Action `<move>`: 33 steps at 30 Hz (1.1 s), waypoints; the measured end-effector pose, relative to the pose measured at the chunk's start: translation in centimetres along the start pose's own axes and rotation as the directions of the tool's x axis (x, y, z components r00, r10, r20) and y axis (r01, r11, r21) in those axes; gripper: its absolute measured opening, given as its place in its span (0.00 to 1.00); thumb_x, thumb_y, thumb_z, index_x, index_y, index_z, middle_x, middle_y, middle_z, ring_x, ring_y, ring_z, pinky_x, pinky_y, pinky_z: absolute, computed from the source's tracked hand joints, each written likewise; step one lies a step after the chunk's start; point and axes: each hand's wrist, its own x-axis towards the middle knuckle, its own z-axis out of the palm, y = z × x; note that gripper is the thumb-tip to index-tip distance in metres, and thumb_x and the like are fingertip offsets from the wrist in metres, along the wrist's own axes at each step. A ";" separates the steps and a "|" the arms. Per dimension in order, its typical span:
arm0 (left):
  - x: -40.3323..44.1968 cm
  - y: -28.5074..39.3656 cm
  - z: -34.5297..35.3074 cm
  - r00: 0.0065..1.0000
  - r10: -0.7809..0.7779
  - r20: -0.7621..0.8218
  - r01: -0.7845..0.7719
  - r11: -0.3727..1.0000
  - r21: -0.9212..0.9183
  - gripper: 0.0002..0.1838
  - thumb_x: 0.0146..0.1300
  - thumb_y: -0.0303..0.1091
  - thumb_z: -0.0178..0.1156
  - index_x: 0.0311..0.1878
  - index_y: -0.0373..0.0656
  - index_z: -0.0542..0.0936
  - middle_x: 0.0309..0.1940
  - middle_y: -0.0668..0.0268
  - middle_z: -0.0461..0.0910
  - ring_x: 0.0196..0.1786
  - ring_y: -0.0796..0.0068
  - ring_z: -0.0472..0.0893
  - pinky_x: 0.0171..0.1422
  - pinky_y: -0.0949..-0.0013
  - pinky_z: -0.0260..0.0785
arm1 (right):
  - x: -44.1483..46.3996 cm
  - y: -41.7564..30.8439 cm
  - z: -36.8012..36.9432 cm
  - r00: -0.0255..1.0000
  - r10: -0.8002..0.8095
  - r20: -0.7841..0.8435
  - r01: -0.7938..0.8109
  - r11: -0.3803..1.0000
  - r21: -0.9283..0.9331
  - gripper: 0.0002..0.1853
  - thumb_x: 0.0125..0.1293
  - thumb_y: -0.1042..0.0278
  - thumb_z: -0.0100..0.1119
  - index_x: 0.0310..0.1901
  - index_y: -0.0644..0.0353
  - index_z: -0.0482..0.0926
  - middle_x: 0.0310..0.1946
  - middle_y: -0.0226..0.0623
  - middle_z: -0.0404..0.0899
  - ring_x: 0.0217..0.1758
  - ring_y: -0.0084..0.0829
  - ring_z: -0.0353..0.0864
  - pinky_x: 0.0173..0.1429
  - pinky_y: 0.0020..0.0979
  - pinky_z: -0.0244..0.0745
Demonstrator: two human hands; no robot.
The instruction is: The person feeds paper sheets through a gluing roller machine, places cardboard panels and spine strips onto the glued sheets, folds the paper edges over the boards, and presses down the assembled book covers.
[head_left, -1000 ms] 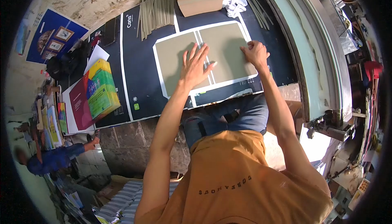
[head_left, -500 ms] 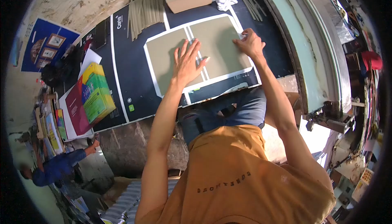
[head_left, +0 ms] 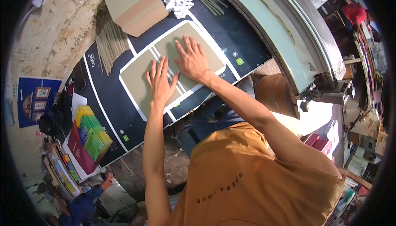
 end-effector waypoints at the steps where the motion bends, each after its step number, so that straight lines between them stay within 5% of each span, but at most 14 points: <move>1: 0.0 -0.1 0.0 1.000 0.005 0.004 -0.005 1.000 0.007 0.38 0.68 0.52 0.62 0.77 0.46 0.66 0.81 0.69 0.61 0.83 0.56 0.55 0.81 0.42 0.44 | -0.1 0.2 0.5 1.000 0.000 -0.005 0.000 1.000 -0.012 0.37 0.73 0.44 0.55 0.78 0.52 0.62 0.80 0.50 0.54 0.84 0.50 0.52 0.83 0.53 0.51; 6: 0.0 0.2 -0.1 1.000 0.004 0.017 -0.004 1.000 -0.005 0.38 0.69 0.53 0.60 0.78 0.47 0.65 0.81 0.69 0.60 0.83 0.56 0.55 0.81 0.41 0.44 | -0.7 0.5 0.9 1.000 -0.005 -0.002 0.005 1.000 -0.025 0.35 0.77 0.40 0.44 0.78 0.51 0.61 0.80 0.50 0.54 0.84 0.51 0.50 0.84 0.54 0.46; 33: 0.5 -0.1 -0.8 0.999 -0.019 0.045 0.022 0.998 -0.062 0.40 0.67 0.53 0.62 0.78 0.47 0.65 0.81 0.66 0.61 0.83 0.51 0.55 0.80 0.38 0.46 | -0.2 -0.2 0.6 0.998 0.030 0.058 -0.028 0.999 -0.047 0.36 0.76 0.41 0.44 0.79 0.52 0.59 0.81 0.49 0.52 0.85 0.50 0.49 0.84 0.55 0.43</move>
